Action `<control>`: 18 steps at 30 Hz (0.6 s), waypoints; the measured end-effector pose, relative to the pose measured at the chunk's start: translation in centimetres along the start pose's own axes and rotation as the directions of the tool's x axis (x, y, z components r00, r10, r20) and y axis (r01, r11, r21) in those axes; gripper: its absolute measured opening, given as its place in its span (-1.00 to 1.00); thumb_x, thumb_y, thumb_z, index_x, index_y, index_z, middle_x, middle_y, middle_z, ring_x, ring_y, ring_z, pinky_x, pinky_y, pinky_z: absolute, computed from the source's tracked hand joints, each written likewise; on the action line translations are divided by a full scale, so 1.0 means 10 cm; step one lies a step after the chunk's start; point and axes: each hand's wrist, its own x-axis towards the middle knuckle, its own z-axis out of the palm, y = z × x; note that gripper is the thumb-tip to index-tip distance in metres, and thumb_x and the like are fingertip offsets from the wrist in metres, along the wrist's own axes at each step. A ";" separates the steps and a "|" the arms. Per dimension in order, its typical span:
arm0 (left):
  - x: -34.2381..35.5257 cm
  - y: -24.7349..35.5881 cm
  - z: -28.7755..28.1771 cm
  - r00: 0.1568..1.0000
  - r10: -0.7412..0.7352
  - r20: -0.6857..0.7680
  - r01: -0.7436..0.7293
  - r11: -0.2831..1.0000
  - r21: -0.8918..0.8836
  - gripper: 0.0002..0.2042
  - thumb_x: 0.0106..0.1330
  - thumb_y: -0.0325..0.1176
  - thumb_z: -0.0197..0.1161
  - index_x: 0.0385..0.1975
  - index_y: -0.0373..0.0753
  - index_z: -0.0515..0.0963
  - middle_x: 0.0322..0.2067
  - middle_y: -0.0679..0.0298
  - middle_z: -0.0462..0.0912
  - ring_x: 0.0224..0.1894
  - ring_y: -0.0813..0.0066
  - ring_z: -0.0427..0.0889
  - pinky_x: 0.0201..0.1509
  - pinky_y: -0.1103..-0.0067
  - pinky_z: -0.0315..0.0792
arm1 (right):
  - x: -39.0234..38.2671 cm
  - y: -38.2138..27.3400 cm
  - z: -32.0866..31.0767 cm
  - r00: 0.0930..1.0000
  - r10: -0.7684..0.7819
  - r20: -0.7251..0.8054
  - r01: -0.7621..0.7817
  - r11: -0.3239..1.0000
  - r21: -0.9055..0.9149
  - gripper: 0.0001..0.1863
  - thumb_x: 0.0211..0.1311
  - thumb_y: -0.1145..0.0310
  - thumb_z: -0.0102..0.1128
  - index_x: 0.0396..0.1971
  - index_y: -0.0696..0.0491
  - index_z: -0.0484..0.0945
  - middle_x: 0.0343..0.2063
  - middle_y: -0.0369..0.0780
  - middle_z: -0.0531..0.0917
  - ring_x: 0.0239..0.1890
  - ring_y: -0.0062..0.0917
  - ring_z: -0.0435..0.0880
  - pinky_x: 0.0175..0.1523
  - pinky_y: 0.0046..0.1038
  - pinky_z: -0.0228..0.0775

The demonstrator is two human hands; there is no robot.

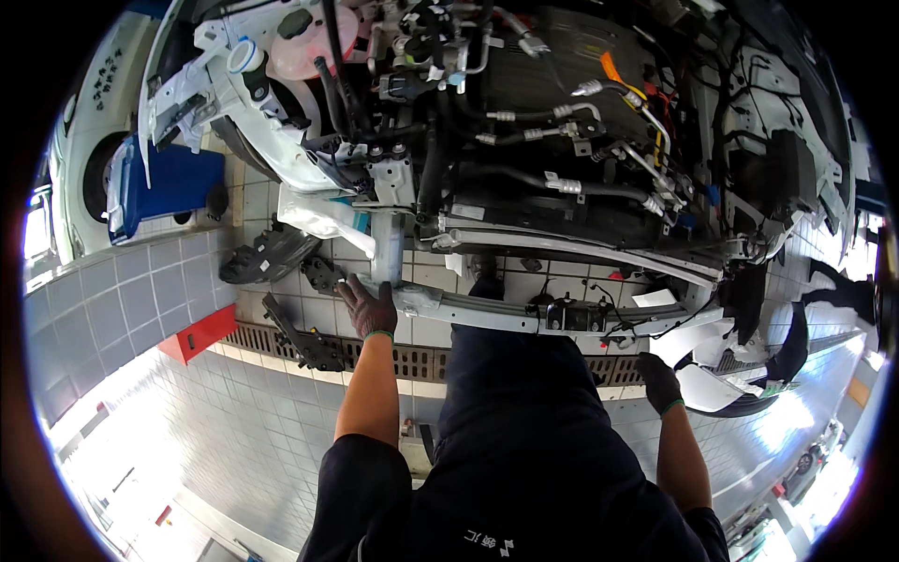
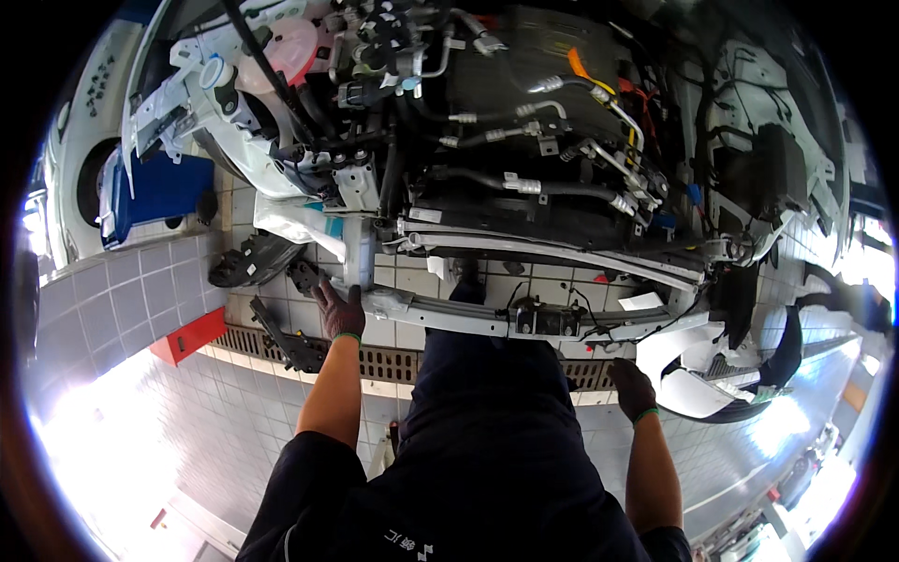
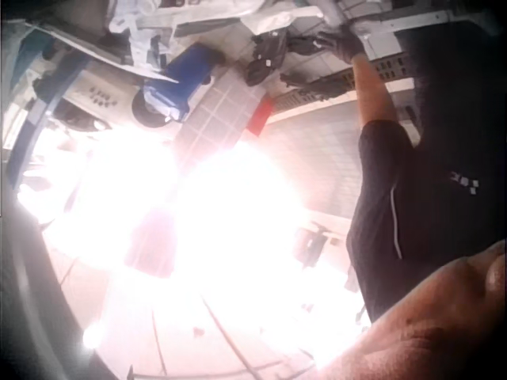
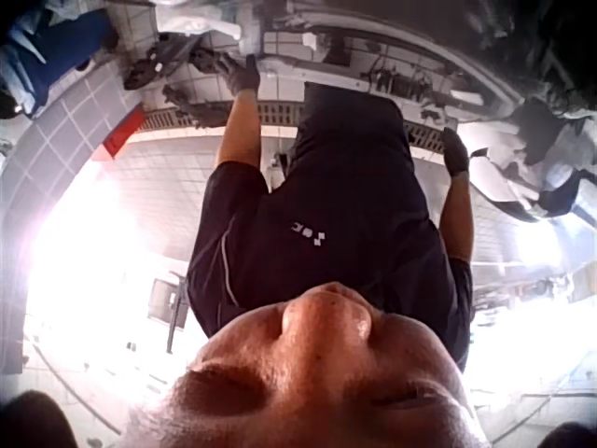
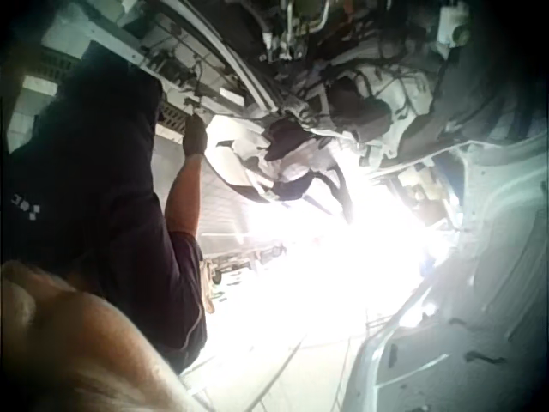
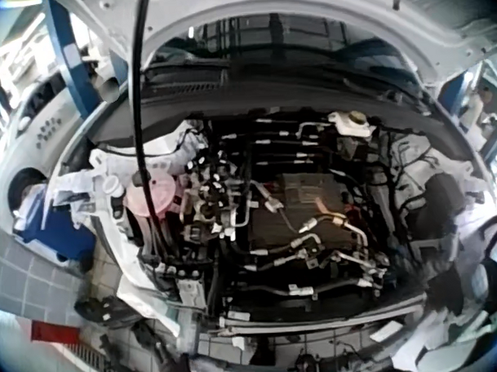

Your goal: The person operates a vehicle lift to raise a white car, then uses a cordless impact wrench to remove bolts from the front radiator support. They disconnect hoses and wiring, then remove the radiator and associated components from the engine bay.

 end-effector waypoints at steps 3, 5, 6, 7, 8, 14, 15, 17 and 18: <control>0.21 -0.02 0.14 0.997 -0.038 -0.071 0.035 0.999 -0.039 -0.13 0.45 0.06 0.32 0.66 -0.14 0.10 0.68 -0.14 -0.10 0.68 -0.15 0.07 0.65 0.18 0.22 | 0.29 -0.41 -0.15 0.986 -0.164 0.027 0.166 0.978 -0.126 -0.65 0.52 0.24 0.25 0.17 0.08 0.69 0.15 -0.03 0.76 0.21 -0.09 0.73 0.27 -0.18 0.61; 0.30 0.13 0.10 0.990 -0.104 -0.094 0.096 0.992 -0.081 -0.19 0.44 0.04 0.31 0.61 -0.13 0.19 0.66 -0.16 -0.03 0.64 -0.18 0.15 0.61 0.20 0.28 | 0.54 -0.76 -0.26 0.983 -0.182 -0.022 0.179 0.980 -0.090 -0.63 0.50 0.22 0.30 0.17 0.09 0.70 0.12 -0.03 0.78 0.19 -0.12 0.76 0.26 -0.21 0.61; 0.33 0.15 0.09 0.986 -0.133 -0.101 0.123 0.987 -0.100 -0.22 0.44 0.03 0.31 0.59 -0.13 0.24 0.65 -0.17 0.00 0.62 -0.20 0.19 0.59 0.21 0.31 | 0.68 -1.02 -0.36 0.985 -0.171 -0.039 0.168 0.984 -0.062 -0.62 0.48 0.23 0.32 0.17 0.09 0.70 0.10 -0.03 0.79 0.18 -0.14 0.77 0.25 -0.23 0.61; 0.39 0.14 0.15 0.979 -0.151 -0.140 0.131 0.982 -0.138 -0.30 0.44 -0.01 0.30 0.53 -0.12 0.34 0.64 -0.17 0.05 0.59 -0.21 0.25 0.56 0.19 0.34 | 0.81 -1.30 -0.47 0.986 -0.155 -0.058 0.153 0.987 -0.041 -0.61 0.47 0.23 0.35 0.17 0.10 0.71 0.08 -0.03 0.80 0.17 -0.16 0.78 0.24 -0.25 0.61; 0.45 0.13 0.22 0.970 -0.169 -0.177 0.138 0.974 -0.177 -0.38 0.44 -0.04 0.29 0.47 -0.12 0.43 0.62 -0.18 0.10 0.55 -0.23 0.32 0.54 0.18 0.37 | 0.94 -1.57 -0.58 0.987 -0.145 -0.070 0.145 0.989 -0.010 -0.61 0.46 0.23 0.38 0.17 0.10 0.71 0.06 -0.04 0.81 0.16 -0.18 0.80 0.23 -0.27 0.62; 0.51 -0.03 0.32 0.949 -0.125 -0.291 0.036 0.955 -0.293 -0.63 0.50 -0.18 0.14 0.16 -0.19 0.68 0.51 -0.18 0.31 0.49 -0.20 0.38 0.53 0.17 0.37 | 1.46 -2.66 -0.83 0.978 -0.169 -0.121 0.182 0.977 0.108 -0.65 0.52 0.33 0.37 0.20 0.09 0.66 0.14 -0.08 0.77 0.20 -0.26 0.76 0.29 -0.27 0.59; 0.52 -0.08 0.36 0.945 -0.111 -0.308 0.016 0.956 -0.293 -0.64 0.50 -0.19 0.15 0.14 -0.20 0.69 0.50 -0.18 0.31 0.48 -0.22 0.39 0.52 0.16 0.38 | 1.52 -2.79 -0.84 0.971 -0.200 -0.134 0.208 0.977 0.048 -0.66 0.53 0.34 0.36 0.21 0.08 0.65 0.16 -0.07 0.76 0.22 -0.24 0.74 0.31 -0.25 0.58; 0.55 -0.13 0.40 0.934 -0.076 -0.348 -0.028 0.958 -0.286 -0.66 0.49 -0.22 0.16 0.12 -0.20 0.70 0.49 -0.18 0.31 0.46 -0.24 0.41 0.50 0.14 0.39 | 1.60 -2.90 -0.79 0.963 -0.236 -0.129 0.239 0.971 0.005 -0.64 0.52 0.35 0.35 0.23 0.08 0.63 0.21 -0.04 0.72 0.27 -0.20 0.71 0.35 -0.24 0.55; 0.54 -0.13 0.42 0.913 -0.083 -0.400 -0.066 0.937 -0.344 -0.71 0.39 -0.30 0.25 0.03 -0.16 0.74 0.45 -0.22 0.37 0.42 -0.30 0.43 0.45 0.04 0.43 | 1.62 -2.96 -0.77 0.963 -0.242 -0.120 0.243 0.970 -0.007 -0.62 0.52 0.36 0.35 0.25 0.08 0.62 0.24 -0.02 0.70 0.30 -0.18 0.68 0.37 -0.23 0.53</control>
